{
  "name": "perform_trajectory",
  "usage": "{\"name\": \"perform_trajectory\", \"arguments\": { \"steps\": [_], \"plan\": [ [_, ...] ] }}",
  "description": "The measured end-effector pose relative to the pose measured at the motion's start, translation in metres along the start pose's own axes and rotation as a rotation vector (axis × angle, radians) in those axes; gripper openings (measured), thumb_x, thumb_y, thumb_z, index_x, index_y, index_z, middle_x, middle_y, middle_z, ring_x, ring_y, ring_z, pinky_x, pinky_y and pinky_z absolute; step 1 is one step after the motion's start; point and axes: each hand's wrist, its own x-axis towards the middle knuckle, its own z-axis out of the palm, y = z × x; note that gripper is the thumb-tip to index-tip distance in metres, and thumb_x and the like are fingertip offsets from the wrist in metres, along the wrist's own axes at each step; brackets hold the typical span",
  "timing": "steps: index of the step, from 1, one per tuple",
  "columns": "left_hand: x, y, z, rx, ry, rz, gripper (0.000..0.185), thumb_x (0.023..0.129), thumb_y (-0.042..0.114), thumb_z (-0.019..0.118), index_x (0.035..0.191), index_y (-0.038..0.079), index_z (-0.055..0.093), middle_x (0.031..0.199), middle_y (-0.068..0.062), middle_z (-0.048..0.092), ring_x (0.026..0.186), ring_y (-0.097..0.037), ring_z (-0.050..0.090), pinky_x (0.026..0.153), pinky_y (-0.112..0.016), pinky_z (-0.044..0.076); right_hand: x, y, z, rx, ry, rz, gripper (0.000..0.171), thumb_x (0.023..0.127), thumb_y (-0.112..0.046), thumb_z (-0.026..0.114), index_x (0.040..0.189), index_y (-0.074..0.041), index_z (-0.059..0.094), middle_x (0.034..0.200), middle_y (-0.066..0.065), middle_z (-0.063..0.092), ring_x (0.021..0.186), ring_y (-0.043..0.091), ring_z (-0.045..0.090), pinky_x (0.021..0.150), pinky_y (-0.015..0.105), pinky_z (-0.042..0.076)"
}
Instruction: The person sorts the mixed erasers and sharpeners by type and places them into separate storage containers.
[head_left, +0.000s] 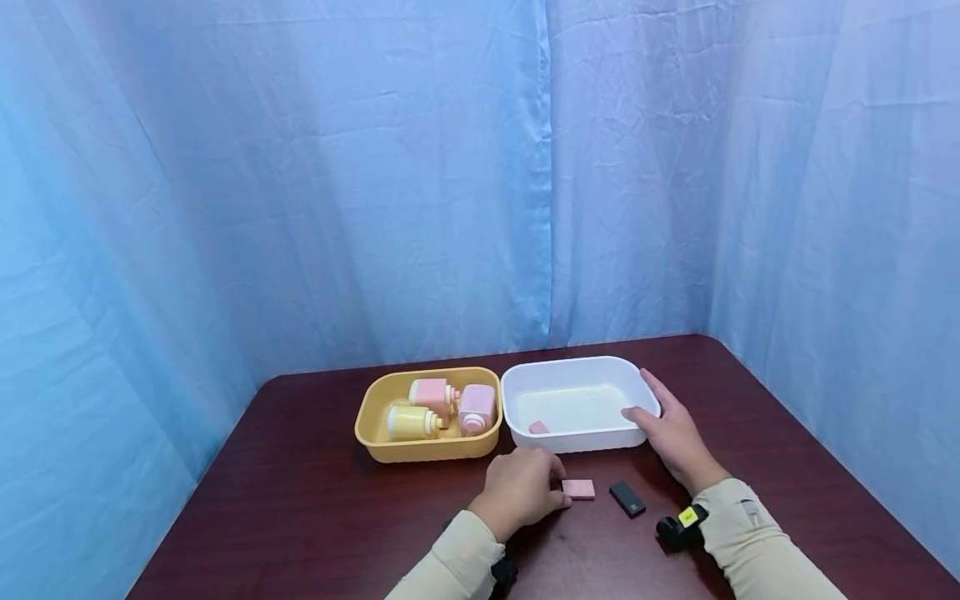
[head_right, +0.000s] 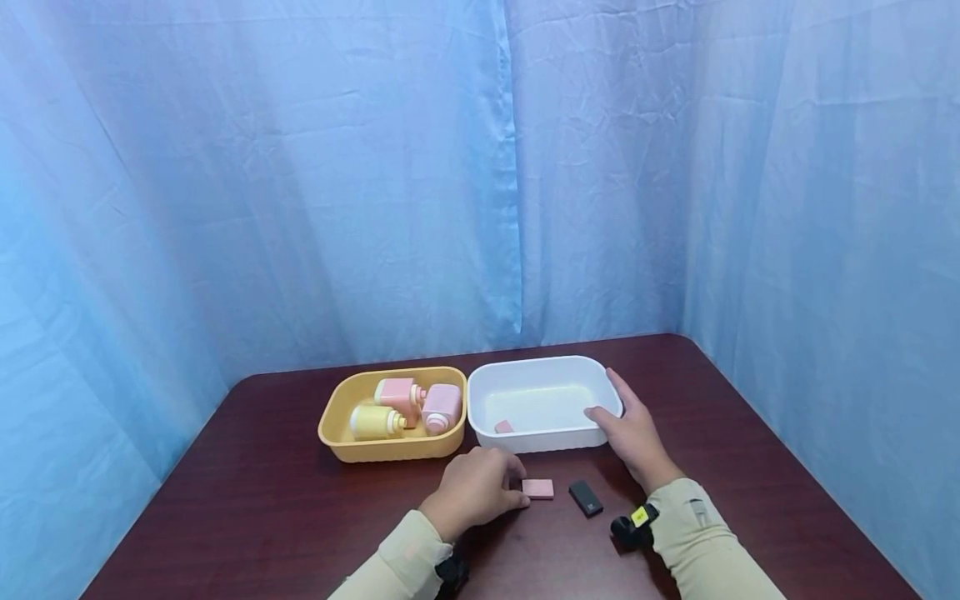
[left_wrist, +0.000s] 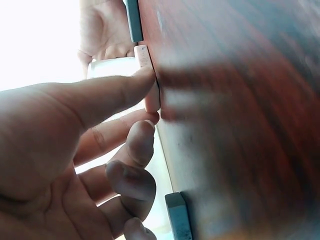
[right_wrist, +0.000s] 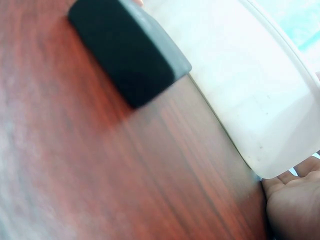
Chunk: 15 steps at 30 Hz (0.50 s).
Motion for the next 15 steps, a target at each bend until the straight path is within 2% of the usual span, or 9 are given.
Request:
{"name": "perform_trajectory", "arguments": {
  "steps": [6, 15],
  "plan": [
    [-0.0005, 0.0005, -0.0011, 0.009, 0.017, 0.010, 0.012, 0.083, 0.043, 0.085, 0.087, 0.033, 0.079, 0.076, 0.019, 0.067, 0.077, -0.005, 0.063, 0.064, -0.033, 0.047, 0.0005, -0.0005, 0.0006, -0.005, 0.006, 0.002, 0.088, 0.099, -0.024, 0.067, 0.168, -0.024, 0.012, 0.174, 0.009, 0.012, 0.157, 0.037, 0.018, 0.122, 0.061, 0.026],
    [-0.0009, 0.0014, -0.0053, 0.007, 0.047, 0.025, 0.009, 0.085, 0.041, 0.084, 0.089, 0.034, 0.081, 0.078, 0.021, 0.069, 0.076, -0.002, 0.063, 0.065, -0.030, 0.048, -0.0002, -0.0008, 0.0014, -0.009, 0.013, 0.020, 0.087, 0.100, -0.025, 0.066, 0.168, -0.024, 0.012, 0.174, 0.009, 0.012, 0.157, 0.038, 0.019, 0.121, 0.062, 0.026]
  ]
}}
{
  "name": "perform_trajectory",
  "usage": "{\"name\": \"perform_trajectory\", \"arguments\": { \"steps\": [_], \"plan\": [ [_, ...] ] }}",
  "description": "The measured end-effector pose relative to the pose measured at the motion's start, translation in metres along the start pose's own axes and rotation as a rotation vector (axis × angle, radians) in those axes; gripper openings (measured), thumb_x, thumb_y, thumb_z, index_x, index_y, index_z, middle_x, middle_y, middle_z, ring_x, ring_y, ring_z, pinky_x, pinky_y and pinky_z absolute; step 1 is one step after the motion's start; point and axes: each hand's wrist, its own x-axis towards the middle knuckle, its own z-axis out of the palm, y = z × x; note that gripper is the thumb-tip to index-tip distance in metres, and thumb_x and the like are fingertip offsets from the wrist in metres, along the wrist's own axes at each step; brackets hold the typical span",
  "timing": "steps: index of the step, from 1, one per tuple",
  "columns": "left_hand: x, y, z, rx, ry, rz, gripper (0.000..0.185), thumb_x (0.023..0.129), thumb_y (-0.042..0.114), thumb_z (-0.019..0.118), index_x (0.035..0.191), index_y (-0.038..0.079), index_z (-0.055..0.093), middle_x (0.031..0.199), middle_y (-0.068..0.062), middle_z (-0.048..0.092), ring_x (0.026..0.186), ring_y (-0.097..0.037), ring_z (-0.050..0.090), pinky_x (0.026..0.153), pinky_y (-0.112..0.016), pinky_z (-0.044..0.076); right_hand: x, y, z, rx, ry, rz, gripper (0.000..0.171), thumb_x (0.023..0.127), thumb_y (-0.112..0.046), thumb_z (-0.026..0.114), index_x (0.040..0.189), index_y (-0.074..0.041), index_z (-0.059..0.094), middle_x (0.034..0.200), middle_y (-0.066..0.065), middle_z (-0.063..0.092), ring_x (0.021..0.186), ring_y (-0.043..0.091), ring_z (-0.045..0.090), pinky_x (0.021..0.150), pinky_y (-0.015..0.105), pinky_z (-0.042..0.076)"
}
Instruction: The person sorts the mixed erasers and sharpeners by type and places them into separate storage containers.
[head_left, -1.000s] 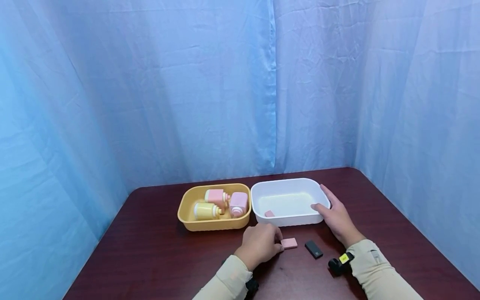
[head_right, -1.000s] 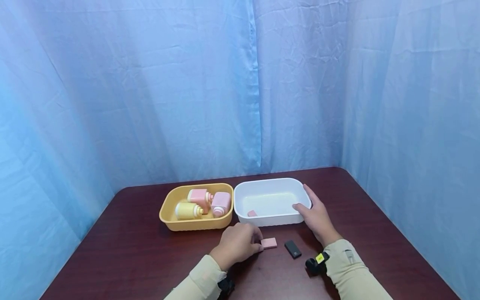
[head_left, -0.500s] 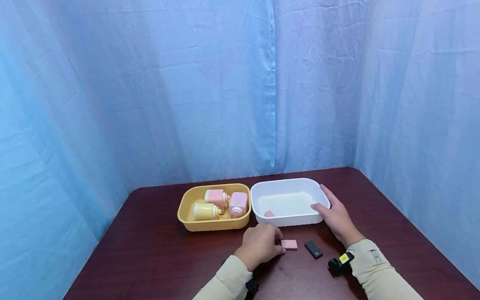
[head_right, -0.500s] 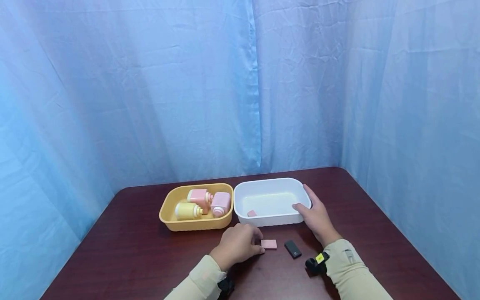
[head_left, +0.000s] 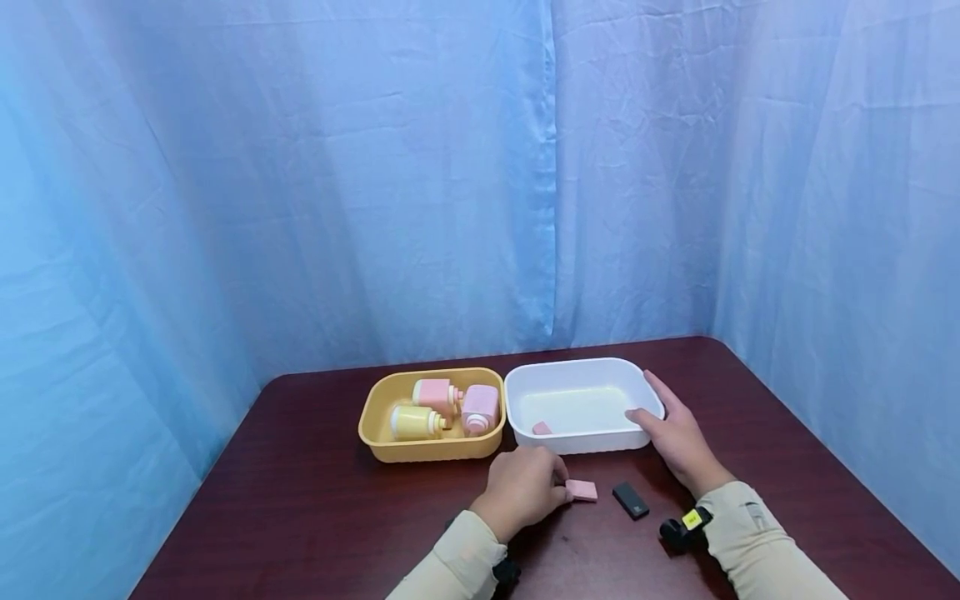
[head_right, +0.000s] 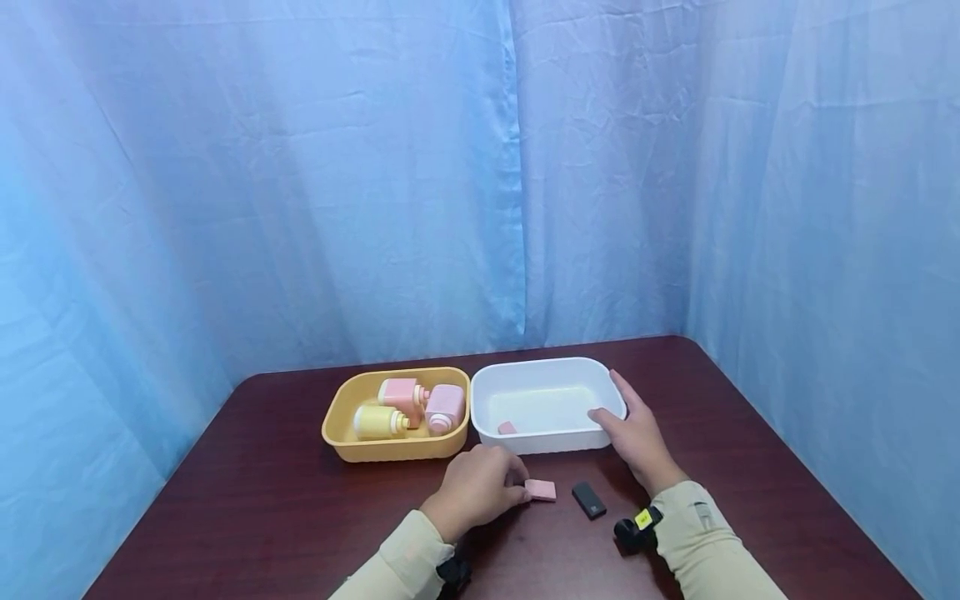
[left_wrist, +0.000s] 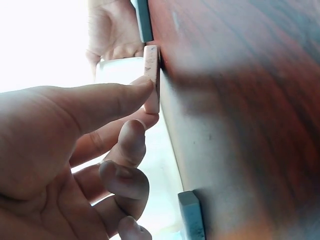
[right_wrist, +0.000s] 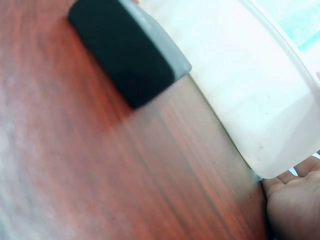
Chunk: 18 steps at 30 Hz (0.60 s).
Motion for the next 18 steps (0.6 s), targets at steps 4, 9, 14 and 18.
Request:
{"name": "perform_trajectory", "arguments": {
  "steps": [4, 9, 14, 18],
  "plan": [
    [-0.0008, 0.0007, -0.0027, -0.005, 0.011, 0.006, 0.009, 0.086, 0.042, 0.083, 0.091, 0.034, 0.081, 0.082, 0.021, 0.071, 0.079, -0.002, 0.064, 0.064, -0.029, 0.048, -0.0004, -0.0018, -0.0002, -0.002, 0.001, 0.008, 0.087, 0.100, -0.025, 0.065, 0.168, -0.025, 0.011, 0.174, 0.010, 0.012, 0.157, 0.038, 0.019, 0.122, 0.063, 0.026],
    [-0.0029, 0.0018, -0.0050, -0.005, 0.023, 0.015, 0.010, 0.086, 0.041, 0.083, 0.093, 0.034, 0.082, 0.085, 0.021, 0.072, 0.081, -0.003, 0.066, 0.065, -0.029, 0.048, -0.0019, -0.0028, -0.0004, 0.003, -0.001, 0.009, 0.087, 0.101, -0.025, 0.065, 0.168, -0.023, 0.010, 0.174, 0.011, 0.014, 0.156, 0.038, 0.022, 0.121, 0.062, 0.027],
    [-0.0028, 0.0021, -0.0078, -0.017, 0.012, 0.018, 0.010, 0.088, 0.040, 0.081, 0.096, 0.034, 0.082, 0.085, 0.020, 0.072, 0.076, -0.001, 0.063, 0.064, -0.028, 0.047, -0.0018, -0.0031, -0.0001, 0.006, -0.002, 0.009, 0.087, 0.101, -0.024, 0.065, 0.168, -0.023, 0.010, 0.174, 0.012, 0.015, 0.156, 0.038, 0.023, 0.121, 0.062, 0.028],
    [-0.0027, 0.0023, -0.0086, -0.030, 0.008, 0.027, 0.010, 0.090, 0.039, 0.079, 0.098, 0.033, 0.082, 0.083, 0.020, 0.072, 0.073, 0.001, 0.060, 0.063, -0.026, 0.045, -0.0013, -0.0030, 0.0003, 0.010, -0.002, 0.003, 0.087, 0.101, -0.024, 0.065, 0.168, -0.023, 0.010, 0.174, 0.011, 0.015, 0.156, 0.037, 0.023, 0.121, 0.061, 0.028]
  ]
}}
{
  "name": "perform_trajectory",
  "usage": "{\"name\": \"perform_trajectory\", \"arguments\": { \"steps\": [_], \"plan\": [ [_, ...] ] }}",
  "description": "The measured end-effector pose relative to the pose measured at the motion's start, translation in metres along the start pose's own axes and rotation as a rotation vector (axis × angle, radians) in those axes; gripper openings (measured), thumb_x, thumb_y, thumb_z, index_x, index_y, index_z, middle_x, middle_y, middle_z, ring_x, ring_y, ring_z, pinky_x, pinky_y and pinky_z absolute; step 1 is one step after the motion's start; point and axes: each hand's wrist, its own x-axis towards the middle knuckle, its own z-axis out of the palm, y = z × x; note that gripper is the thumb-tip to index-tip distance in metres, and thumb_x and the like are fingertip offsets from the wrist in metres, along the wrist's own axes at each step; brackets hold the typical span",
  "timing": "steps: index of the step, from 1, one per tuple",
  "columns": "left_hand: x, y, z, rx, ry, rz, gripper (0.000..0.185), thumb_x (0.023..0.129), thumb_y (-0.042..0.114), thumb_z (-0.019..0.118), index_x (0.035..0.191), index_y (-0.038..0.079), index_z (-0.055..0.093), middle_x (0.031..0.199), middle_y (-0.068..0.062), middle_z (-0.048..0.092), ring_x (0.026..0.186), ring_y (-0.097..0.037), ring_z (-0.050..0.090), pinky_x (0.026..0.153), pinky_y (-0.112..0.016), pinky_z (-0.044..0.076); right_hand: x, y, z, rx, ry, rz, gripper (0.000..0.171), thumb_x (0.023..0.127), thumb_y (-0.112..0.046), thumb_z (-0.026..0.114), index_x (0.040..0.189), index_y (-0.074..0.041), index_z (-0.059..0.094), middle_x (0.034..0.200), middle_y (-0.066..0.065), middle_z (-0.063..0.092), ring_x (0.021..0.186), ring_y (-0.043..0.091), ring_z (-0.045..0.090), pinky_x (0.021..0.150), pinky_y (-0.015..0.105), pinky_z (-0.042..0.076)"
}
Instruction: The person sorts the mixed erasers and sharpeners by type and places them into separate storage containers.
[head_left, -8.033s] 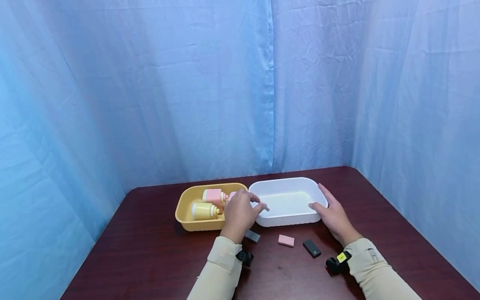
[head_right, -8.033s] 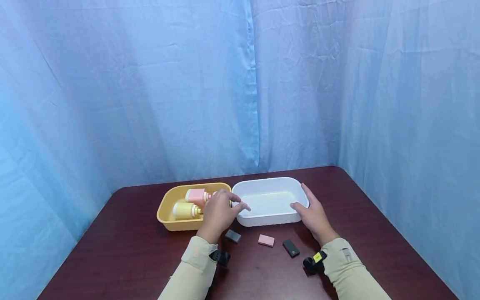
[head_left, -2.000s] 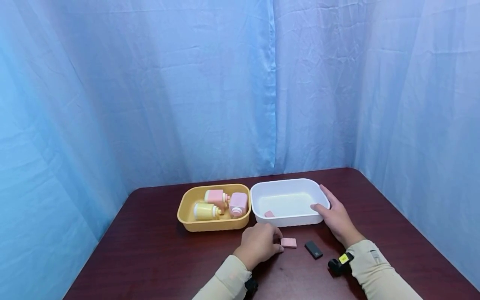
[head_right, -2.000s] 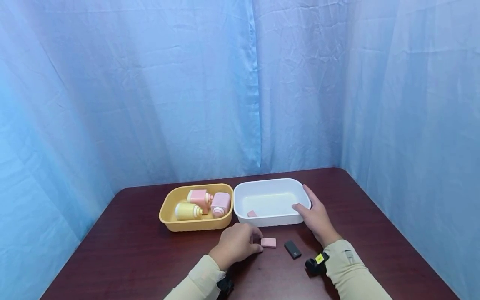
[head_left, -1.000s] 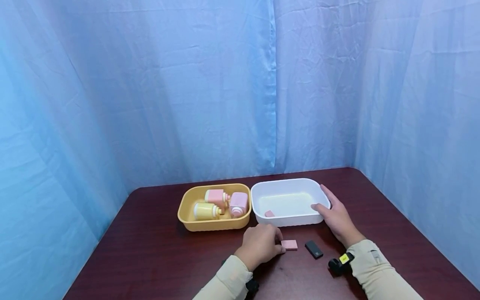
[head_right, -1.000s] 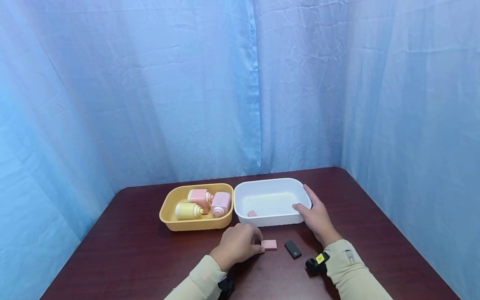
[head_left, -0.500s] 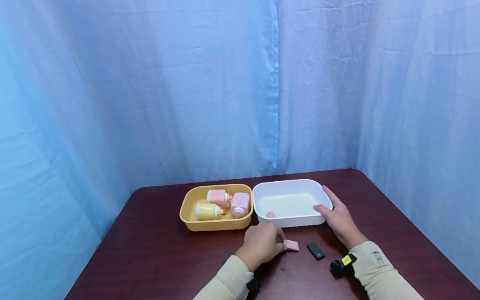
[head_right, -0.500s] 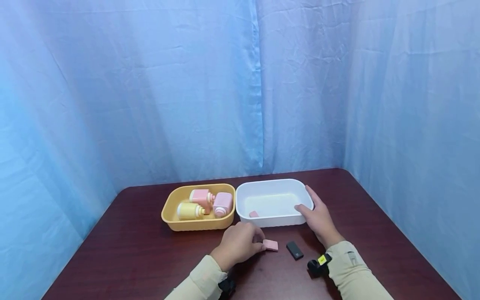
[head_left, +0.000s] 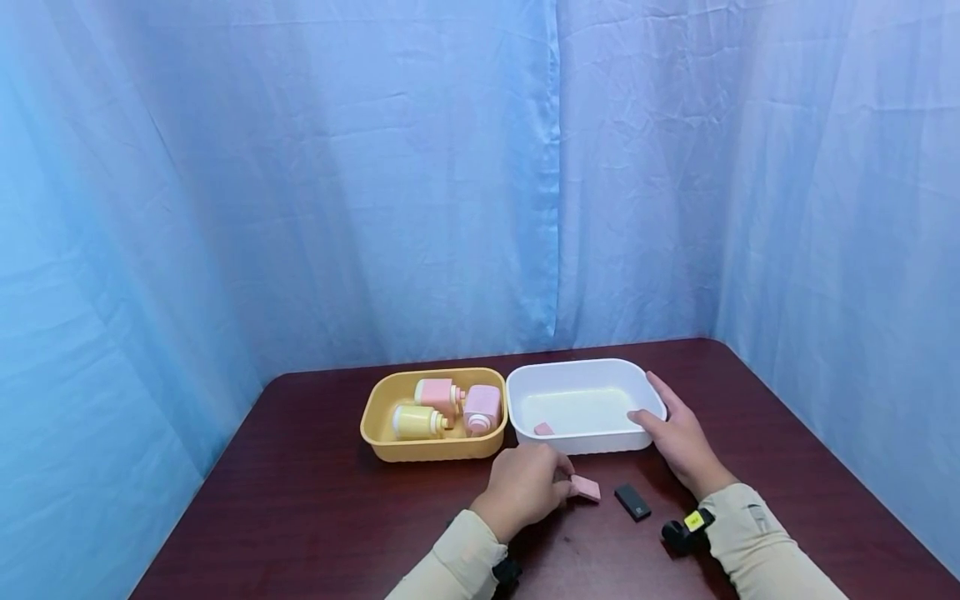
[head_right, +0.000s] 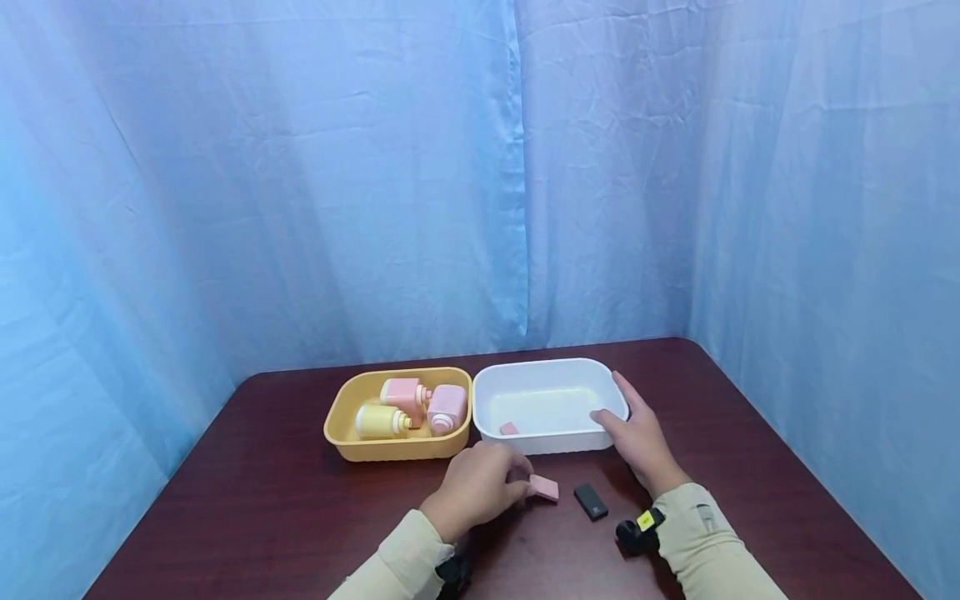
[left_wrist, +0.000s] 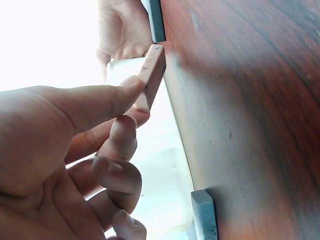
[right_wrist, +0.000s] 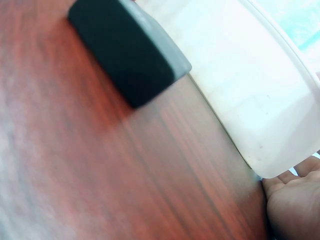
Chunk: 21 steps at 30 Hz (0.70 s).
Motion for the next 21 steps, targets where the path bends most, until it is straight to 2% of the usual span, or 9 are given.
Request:
{"name": "perform_trajectory", "arguments": {
  "steps": [12, 21],
  "plan": [
    [0.0015, 0.0006, -0.0047, -0.038, 0.053, 0.018, 0.008, 0.092, 0.038, 0.079, 0.099, 0.034, 0.081, 0.070, 0.021, 0.064, 0.066, 0.000, 0.054, 0.060, -0.025, 0.041, 0.0010, 0.0003, -0.0015, -0.007, 0.007, -0.001, 0.087, 0.100, -0.025, 0.065, 0.168, -0.024, 0.011, 0.173, 0.012, 0.016, 0.155, 0.037, 0.024, 0.121, 0.061, 0.029],
    [0.0017, -0.0004, -0.0073, -0.082, 0.062, 0.012, 0.012, 0.092, 0.039, 0.078, 0.103, 0.034, 0.081, 0.066, 0.019, 0.058, 0.061, -0.001, 0.049, 0.056, -0.024, 0.039, 0.0027, 0.0022, -0.0002, -0.002, 0.005, 0.007, 0.086, 0.101, -0.025, 0.065, 0.168, -0.023, 0.011, 0.174, 0.010, 0.015, 0.156, 0.036, 0.023, 0.121, 0.060, 0.029]
  ]
}}
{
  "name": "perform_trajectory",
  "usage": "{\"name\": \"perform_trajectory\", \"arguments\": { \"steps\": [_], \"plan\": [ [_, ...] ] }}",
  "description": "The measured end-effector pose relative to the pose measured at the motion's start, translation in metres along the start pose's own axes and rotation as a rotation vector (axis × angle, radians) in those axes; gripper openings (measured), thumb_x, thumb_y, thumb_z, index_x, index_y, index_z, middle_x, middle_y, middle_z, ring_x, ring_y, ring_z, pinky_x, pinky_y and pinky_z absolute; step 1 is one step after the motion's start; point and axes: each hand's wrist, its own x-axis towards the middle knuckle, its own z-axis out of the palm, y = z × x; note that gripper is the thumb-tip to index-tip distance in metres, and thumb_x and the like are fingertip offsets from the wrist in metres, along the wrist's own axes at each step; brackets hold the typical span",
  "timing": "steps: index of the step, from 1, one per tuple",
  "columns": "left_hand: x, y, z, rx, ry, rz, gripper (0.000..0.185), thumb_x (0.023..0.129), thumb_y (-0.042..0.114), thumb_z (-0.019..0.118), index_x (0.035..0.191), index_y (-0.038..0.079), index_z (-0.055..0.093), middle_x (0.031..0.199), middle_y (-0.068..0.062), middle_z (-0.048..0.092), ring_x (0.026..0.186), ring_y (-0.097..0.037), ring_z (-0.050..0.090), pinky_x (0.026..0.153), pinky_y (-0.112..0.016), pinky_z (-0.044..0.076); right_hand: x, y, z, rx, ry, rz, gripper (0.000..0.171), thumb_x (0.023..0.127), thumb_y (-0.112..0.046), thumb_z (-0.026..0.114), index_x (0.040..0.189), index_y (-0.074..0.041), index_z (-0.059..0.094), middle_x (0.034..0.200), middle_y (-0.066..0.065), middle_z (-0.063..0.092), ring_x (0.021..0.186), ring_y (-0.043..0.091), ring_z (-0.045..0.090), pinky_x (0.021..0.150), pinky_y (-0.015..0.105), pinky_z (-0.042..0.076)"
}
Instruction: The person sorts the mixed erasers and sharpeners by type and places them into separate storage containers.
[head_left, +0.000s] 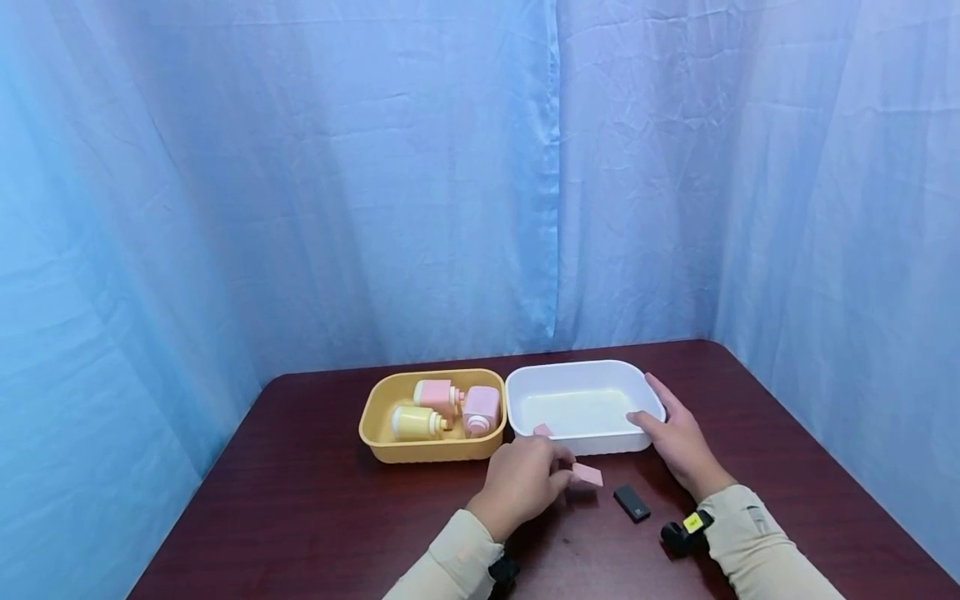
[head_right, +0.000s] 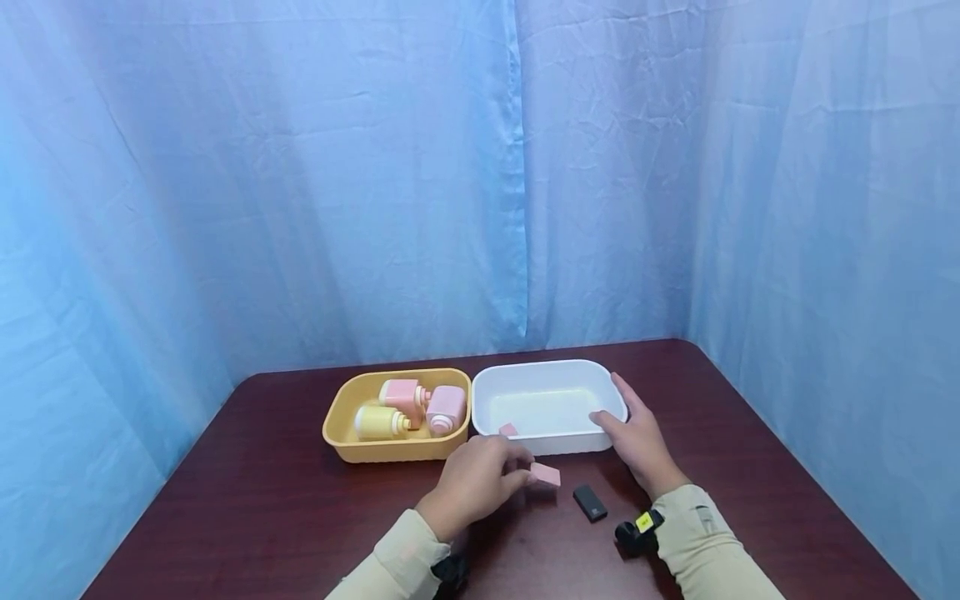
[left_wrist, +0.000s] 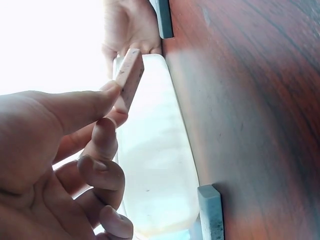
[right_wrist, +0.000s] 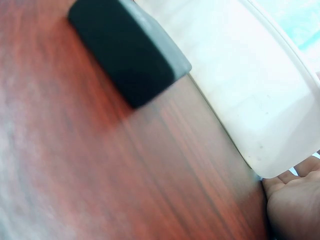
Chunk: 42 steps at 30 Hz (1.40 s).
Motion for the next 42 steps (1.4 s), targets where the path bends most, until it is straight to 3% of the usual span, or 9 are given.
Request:
{"name": "perform_trajectory", "arguments": {
  "steps": [17, 33, 42],
  "plan": [
    [0.003, -0.004, -0.002, -0.084, 0.100, -0.029, 0.019, 0.091, 0.039, 0.080, 0.108, 0.032, 0.082, 0.078, 0.016, 0.062, 0.064, -0.001, 0.050, 0.055, -0.021, 0.041, 0.001, 0.001, -0.001, -0.001, 0.005, -0.007, 0.087, 0.100, -0.024, 0.065, 0.168, -0.024, 0.011, 0.173, 0.011, 0.017, 0.155, 0.036, 0.025, 0.121, 0.060, 0.030],
    [0.003, -0.013, -0.003, -0.094, 0.175, -0.036, 0.020, 0.091, 0.041, 0.079, 0.108, 0.031, 0.081, 0.069, 0.013, 0.051, 0.061, -0.002, 0.045, 0.051, -0.021, 0.036, 0.003, 0.002, 0.000, -0.009, 0.009, -0.006, 0.087, 0.099, -0.022, 0.066, 0.168, -0.024, 0.014, 0.173, 0.010, 0.019, 0.154, 0.033, 0.025, 0.122, 0.057, 0.028],
    [0.004, -0.019, -0.004, -0.081, 0.229, -0.018, 0.020, 0.092, 0.038, 0.079, 0.109, 0.029, 0.081, 0.069, 0.012, 0.055, 0.060, -0.002, 0.045, 0.052, -0.021, 0.036, 0.002, 0.003, 0.000, -0.011, 0.012, -0.004, 0.087, 0.098, -0.022, 0.066, 0.168, -0.022, 0.014, 0.173, 0.010, 0.017, 0.155, 0.035, 0.023, 0.122, 0.059, 0.027]
  ]
}}
